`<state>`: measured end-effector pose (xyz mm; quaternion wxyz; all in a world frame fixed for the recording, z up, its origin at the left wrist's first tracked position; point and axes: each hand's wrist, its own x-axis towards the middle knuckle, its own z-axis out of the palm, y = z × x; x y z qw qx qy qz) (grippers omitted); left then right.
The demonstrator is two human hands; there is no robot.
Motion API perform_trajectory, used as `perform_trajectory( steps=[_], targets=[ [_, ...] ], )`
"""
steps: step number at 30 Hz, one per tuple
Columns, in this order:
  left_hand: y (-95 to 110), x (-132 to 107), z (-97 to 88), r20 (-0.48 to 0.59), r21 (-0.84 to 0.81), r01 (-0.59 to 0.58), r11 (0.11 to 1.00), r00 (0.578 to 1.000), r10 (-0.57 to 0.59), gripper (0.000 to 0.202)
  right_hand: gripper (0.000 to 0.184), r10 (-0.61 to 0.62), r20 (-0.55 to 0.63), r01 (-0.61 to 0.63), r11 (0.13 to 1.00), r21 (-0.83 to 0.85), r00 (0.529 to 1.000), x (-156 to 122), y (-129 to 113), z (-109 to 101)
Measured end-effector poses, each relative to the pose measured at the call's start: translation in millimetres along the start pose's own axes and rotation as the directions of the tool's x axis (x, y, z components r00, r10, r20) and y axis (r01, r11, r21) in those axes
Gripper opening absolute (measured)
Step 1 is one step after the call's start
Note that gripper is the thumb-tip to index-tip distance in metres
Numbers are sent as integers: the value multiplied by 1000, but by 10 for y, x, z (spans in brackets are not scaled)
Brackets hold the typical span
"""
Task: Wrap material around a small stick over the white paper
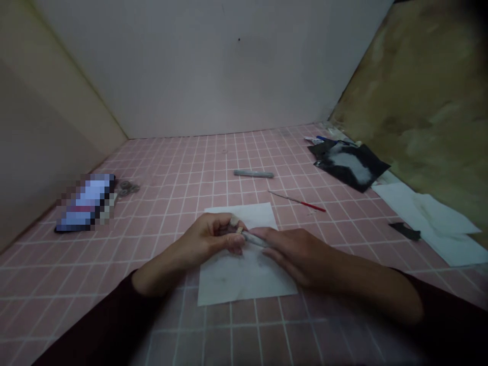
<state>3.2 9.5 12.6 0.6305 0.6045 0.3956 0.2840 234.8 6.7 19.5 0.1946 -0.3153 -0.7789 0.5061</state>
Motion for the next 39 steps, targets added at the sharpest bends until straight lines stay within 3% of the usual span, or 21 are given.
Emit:
perform_trajectory(
  steps=[2, 3, 5, 8, 10, 12, 14, 15, 17, 18, 20, 22, 24, 26, 28, 29, 31, 32, 34, 37, 39],
  targets=[
    [5, 1, -5, -2, 50, -41, 998, 999, 41, 14, 33, -24, -35, 20, 992, -122, 999, -7, -26, 9],
    [12, -3, -9, -22, 132, -93, 987, 995, 97, 14, 31, 0, -40, -3, 998, -69, 999, 0, -24, 8],
    [30, -21, -15, -46, 349, -216, 912, 968, 246, 15, 30, 110, 13, -111, 970, 215, 994, 29, 10, -5],
    [52, -52, -7, -32, 555, -331, 763, 908, 417, 15, 39, 185, 277, -323, 709, 626, 943, 79, 87, -43],
    [55, -60, 9, -54, 516, -325, 792, 911, 409, 16, 40, 159, 339, -358, 641, 679, 927, 88, 106, -64],
    [54, -54, 25, -80, 322, -243, 915, 956, 282, 16, 36, 146, 245, -264, 781, 566, 958, 69, 80, -70],
    [52, -39, 32, -48, 81, -117, 990, 992, 121, 16, 28, 82, 86, -101, 965, 244, 993, 29, 25, -62],
    [52, -30, 30, -15, -3, -61, 998, 998, 61, 16, 26, 30, 25, -32, 998, 57, 999, 9, -1, -54],
    [55, -16, 17, 31, -55, -10, 998, 999, 12, 16, 25, -28, -40, 22, 990, -142, 999, -17, -33, -33],
    [59, -14, 8, 32, -26, -30, 999, 999, 30, 16, 26, -11, -51, 5, 993, -119, 999, -19, -34, -25],
    [66, -17, -8, -12, 135, -153, 979, 988, 156, 15, 32, 102, 0, -101, 987, 123, 995, 2, -6, -17],
    [68, -25, -14, -48, 346, -285, 894, 946, 320, 14, 41, 198, 146, -242, 876, 416, 969, 40, 42, -25],
    [59, -25, -10, -54, 393, -321, 862, 928, 370, 13, 45, 207, 235, -304, 786, 539, 950, 69, 77, -38],
    [38, -10, -6, -52, 202, -247, 948, 964, 263, 14, 40, 179, 171, -237, 872, 429, 969, 72, 79, -44],
    [14, 12, -9, -7, -40, -110, 993, 994, 110, 15, 32, 85, 29, -88, 991, 104, 996, 52, 53, -36],
    [4, 22, -15, 29, -117, -53, 992, 998, 57, 16, 30, 10, -22, -12, 997, -77, 1000, 38, 36, -27],
    [-4, 29, -26, 78, -157, -1, 988, 997, 14, 18, 30, -88, -77, 66, 965, -253, 993, 17, 7, -11],
    [-1, 25, -28, 78, -133, -15, 991, 997, 25, 18, 30, -75, -75, 57, 972, -228, 994, 13, 0, -5],
    [17, 6, -23, 28, -10, -111, 994, 993, 111, 16, 32, 64, -15, -63, 998, 30, 998, 24, 5, -3],
    [42, -20, 0, -50, 226, -251, 941, 962, 268, 14, 40, 219, 193, -286, 834, 472, 956, 61, 55, -13],
    [37, -15, 8, -61, 177, -225, 958, 969, 239, 15, 38, 213, 205, -289, 819, 496, 955, 74, 86, -14]
  ],
)
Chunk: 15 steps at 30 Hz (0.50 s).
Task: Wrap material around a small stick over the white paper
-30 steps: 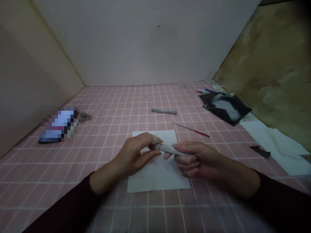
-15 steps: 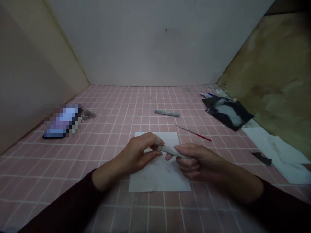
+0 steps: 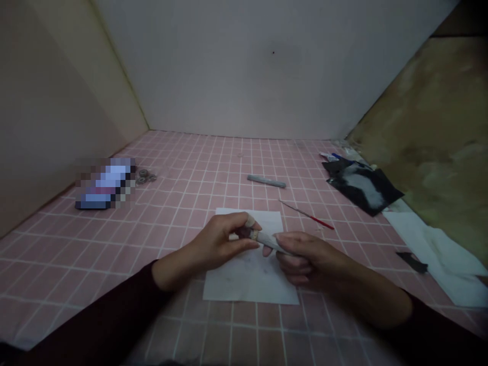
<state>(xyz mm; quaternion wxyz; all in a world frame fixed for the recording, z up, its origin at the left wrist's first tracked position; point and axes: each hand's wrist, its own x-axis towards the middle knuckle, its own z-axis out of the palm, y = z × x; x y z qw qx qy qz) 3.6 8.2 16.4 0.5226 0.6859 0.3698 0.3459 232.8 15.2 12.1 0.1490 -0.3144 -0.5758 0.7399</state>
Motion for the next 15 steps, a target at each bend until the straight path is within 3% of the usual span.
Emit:
perform_trajectory(
  steps=[2, 4, 6, 7, 9, 11, 13, 15],
  targets=[
    [-29, 15, 1, 54, -179, 119, 977, 992, -111, 17, 33, -112, -74, 87, 956, -280, 991, -3, 14, 8],
    [-62, 31, -6, 139, -317, 232, 920, 971, -196, 19, 30, -269, -103, 148, 766, -625, 958, -22, 15, 39],
    [-76, 35, -15, 177, -340, 274, 900, 958, -225, 19, 29, -354, -85, 159, 604, -781, 931, -42, 1, 78],
    [-70, 31, -17, 168, -317, 263, 911, 961, -219, 19, 29, -351, -92, 153, 610, -777, 932, -48, -11, 93],
    [-35, 10, -16, 115, -210, 181, 961, 980, -160, 20, 29, -247, -137, 120, 795, -594, 959, -49, -38, 107],
    [16, -19, -10, 50, -37, 50, 998, 998, -48, 21, 32, -53, -85, 36, 983, -182, 995, -36, -61, 96],
    [58, -44, -4, 8, 145, -74, 987, 997, 74, 20, 33, 66, 66, -80, 971, 225, 996, -18, -70, 70],
    [76, -58, -2, -4, 278, -153, 948, 987, 160, 17, 31, 85, 156, -145, 891, 431, 984, -1, -64, 43]
  ],
)
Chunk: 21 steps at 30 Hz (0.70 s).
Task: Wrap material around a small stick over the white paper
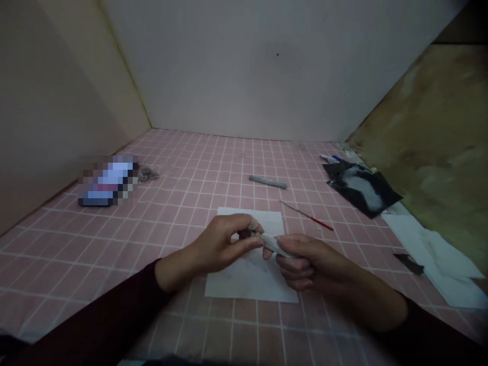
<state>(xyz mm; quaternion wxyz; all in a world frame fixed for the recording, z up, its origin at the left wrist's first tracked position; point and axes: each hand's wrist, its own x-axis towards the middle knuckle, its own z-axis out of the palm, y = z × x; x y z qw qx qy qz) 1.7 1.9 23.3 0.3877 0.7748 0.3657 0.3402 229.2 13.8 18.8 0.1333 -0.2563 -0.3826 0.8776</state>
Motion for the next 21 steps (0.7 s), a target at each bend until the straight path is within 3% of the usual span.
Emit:
perform_trajectory(
  steps=[3, 7, 9, 11, 12, 14, 15, 16, 17, 18, 20, 21],
  targets=[
    [-5, -6, 1, 16, 59, -66, 996, 998, 66, 15, 28, 12, 14, -13, 993, 117, 1000, 11, 3, -38],
    [-3, -15, 16, 17, 39, -81, 996, 997, 81, 14, 27, 45, 53, -52, 989, 141, 998, 3, 4, -57],
    [-4, -13, 38, 12, -38, -21, 999, 1000, 22, 15, 30, 13, 23, -14, 999, 30, 1000, -9, 5, -46],
    [-17, 1, 68, 34, -215, 95, 972, 995, -90, 17, 30, -95, -53, 78, 963, -258, 994, -25, 15, -24],
    [-27, 11, 83, 62, -319, 163, 934, 987, -151, 18, 29, -197, -92, 136, 882, -450, 976, -34, 24, -11],
    [-40, 30, 105, 144, -470, 278, 838, 961, -237, 20, 26, -421, -98, 201, 608, -768, 902, -48, 42, 16],
    [-38, 35, 111, 171, -497, 307, 811, 952, -255, 20, 24, -491, -77, 202, 491, -847, 868, -51, 49, 27],
    [-29, 35, 112, 176, -489, 308, 816, 951, -254, 19, 24, -517, -70, 197, 443, -874, 853, -51, 53, 35],
    [-13, 30, 109, 162, -444, 281, 851, 959, -233, 18, 26, -499, -86, 193, 481, -855, 862, -48, 51, 39],
    [7, 21, 103, 126, -368, 222, 903, 974, -188, 16, 29, -428, -116, 179, 589, -788, 896, -43, 46, 38],
    [45, -4, 92, 36, -158, 46, 986, 998, -41, 12, 36, -200, -116, 114, 851, -513, 973, -25, 27, 18],
    [55, -15, 89, 12, -66, -24, 998, 1000, 24, 10, 38, -95, -63, 66, 930, -362, 993, -16, 18, 5]
  ],
)
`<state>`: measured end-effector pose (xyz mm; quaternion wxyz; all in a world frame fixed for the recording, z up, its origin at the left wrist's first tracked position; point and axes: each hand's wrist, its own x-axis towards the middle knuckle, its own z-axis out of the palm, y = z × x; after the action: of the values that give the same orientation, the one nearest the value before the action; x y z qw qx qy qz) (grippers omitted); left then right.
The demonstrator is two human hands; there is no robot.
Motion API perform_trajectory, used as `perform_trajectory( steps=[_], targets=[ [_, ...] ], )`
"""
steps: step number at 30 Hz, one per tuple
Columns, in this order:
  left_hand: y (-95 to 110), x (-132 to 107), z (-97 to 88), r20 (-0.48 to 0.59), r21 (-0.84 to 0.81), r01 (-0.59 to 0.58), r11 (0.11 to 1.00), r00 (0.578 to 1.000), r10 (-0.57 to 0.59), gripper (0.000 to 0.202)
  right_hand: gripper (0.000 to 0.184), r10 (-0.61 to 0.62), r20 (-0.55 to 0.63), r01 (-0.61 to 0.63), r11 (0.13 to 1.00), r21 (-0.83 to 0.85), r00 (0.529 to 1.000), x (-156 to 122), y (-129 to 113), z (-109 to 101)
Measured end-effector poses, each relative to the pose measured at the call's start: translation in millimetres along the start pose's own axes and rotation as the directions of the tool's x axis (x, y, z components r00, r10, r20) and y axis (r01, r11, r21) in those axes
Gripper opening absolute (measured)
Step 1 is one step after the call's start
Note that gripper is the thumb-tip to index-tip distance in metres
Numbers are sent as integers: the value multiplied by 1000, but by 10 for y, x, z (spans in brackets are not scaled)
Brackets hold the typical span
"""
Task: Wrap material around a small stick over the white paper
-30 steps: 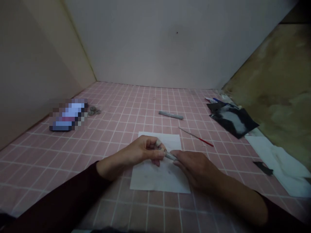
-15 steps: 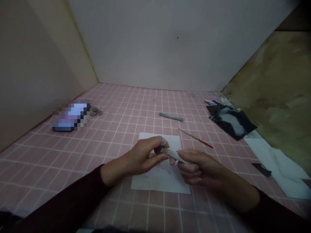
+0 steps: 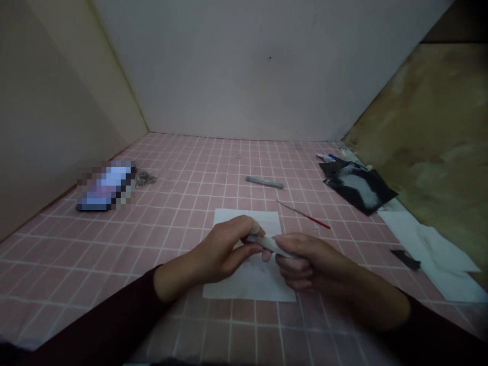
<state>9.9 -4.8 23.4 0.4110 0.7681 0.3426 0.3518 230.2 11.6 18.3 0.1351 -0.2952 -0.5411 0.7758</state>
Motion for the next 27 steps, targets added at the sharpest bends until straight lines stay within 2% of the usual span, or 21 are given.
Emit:
perform_trajectory(
  steps=[1, 2, 3, 5, 7, 8, 9, 10, 11, 13, 15, 16, 17, 18, 19, 21, 22, 23, 24, 25, 27],
  targets=[
    [0, -7, 1, -12, 47, -33, 998, 999, 33, 10, 39, 43, 70, -51, 992, 115, 997, 10, 0, -13],
    [-11, -7, 4, -20, 34, -23, 999, 1000, 23, 11, 38, 49, 92, -62, 986, 155, 995, 17, 3, -20],
    [-31, -3, 8, -21, -35, 26, 999, 999, -27, 13, 37, 29, 60, -35, 994, 106, 998, 20, 9, -19],
    [-89, 20, 19, 43, -259, 188, 947, 982, -183, 18, 32, -108, -100, 83, 970, -227, 989, 13, 27, 4],
    [-138, 43, 22, 145, -423, 317, 849, 948, -282, 22, 28, -309, -168, 143, 770, -621, 936, -5, 44, 39],
    [-149, 49, 20, 175, -447, 349, 824, 937, -302, 23, 26, -374, -160, 144, 665, -733, 914, -13, 49, 53],
    [-148, 50, 15, 175, -431, 350, 832, 937, -303, 22, 26, -395, -156, 138, 620, -772, 905, -19, 50, 61],
    [-137, 46, 8, 147, -378, 317, 870, 948, -282, 20, 27, -377, -169, 133, 655, -744, 911, -22, 48, 62],
    [-116, 38, -1, 97, -291, 254, 922, 967, -236, 17, 29, -311, -184, 122, 751, -649, 933, -21, 42, 54],
    [-68, 18, -18, 3, -76, 89, 993, 996, -89, 12, 34, -107, -133, 62, 950, -307, 985, -11, 30, 21],
    [-41, 7, -27, -37, 22, 5, 1000, 999, -4, 11, 38, 14, -12, -14, 1000, -21, 1000, 1, 31, -18],
    [-42, 9, -28, -42, -22, 27, 999, 999, -28, 12, 39, 12, 5, -12, 1000, 6, 1000, 6, 39, -31],
    [-52, 16, -26, -28, -114, 87, 990, 996, -90, 14, 37, -26, -22, 24, 998, -57, 999, 9, 49, -36],
    [-71, 26, -23, 12, -229, 165, 959, 986, -167, 15, 35, -105, -80, 88, 977, -196, 991, 8, 61, -33],
    [-92, 37, -19, 72, -339, 244, 908, 970, -234, 17, 33, -213, -131, 150, 914, -377, 968, 4, 73, -24],
    [-128, 53, -14, 190, -468, 358, 808, 934, -304, 19, 29, -414, -140, 211, 692, -690, 900, -9, 84, 9],
    [-135, 55, -14, 213, -478, 380, 792, 925, -315, 19, 28, -457, -126, 205, 607, -768, 881, -15, 81, 26],
    [-132, 52, -17, 204, -454, 375, 808, 927, -315, 19, 28, -457, -130, 191, 592, -783, 880, -19, 74, 39],
    [-120, 45, -23, 167, -399, 343, 850, 939, -300, 18, 29, -411, -152, 172, 650, -741, 899, -20, 64, 45],
    [-102, 34, -30, 115, -313, 287, 905, 958, -264, 16, 32, -325, -173, 147, 759, -635, 930, -17, 53, 43],
    [-62, 10, -46, 13, -93, 131, 987, 991, -130, 11, 38, -115, -128, 74, 955, -287, 985, -2, 38, 18]
  ],
)
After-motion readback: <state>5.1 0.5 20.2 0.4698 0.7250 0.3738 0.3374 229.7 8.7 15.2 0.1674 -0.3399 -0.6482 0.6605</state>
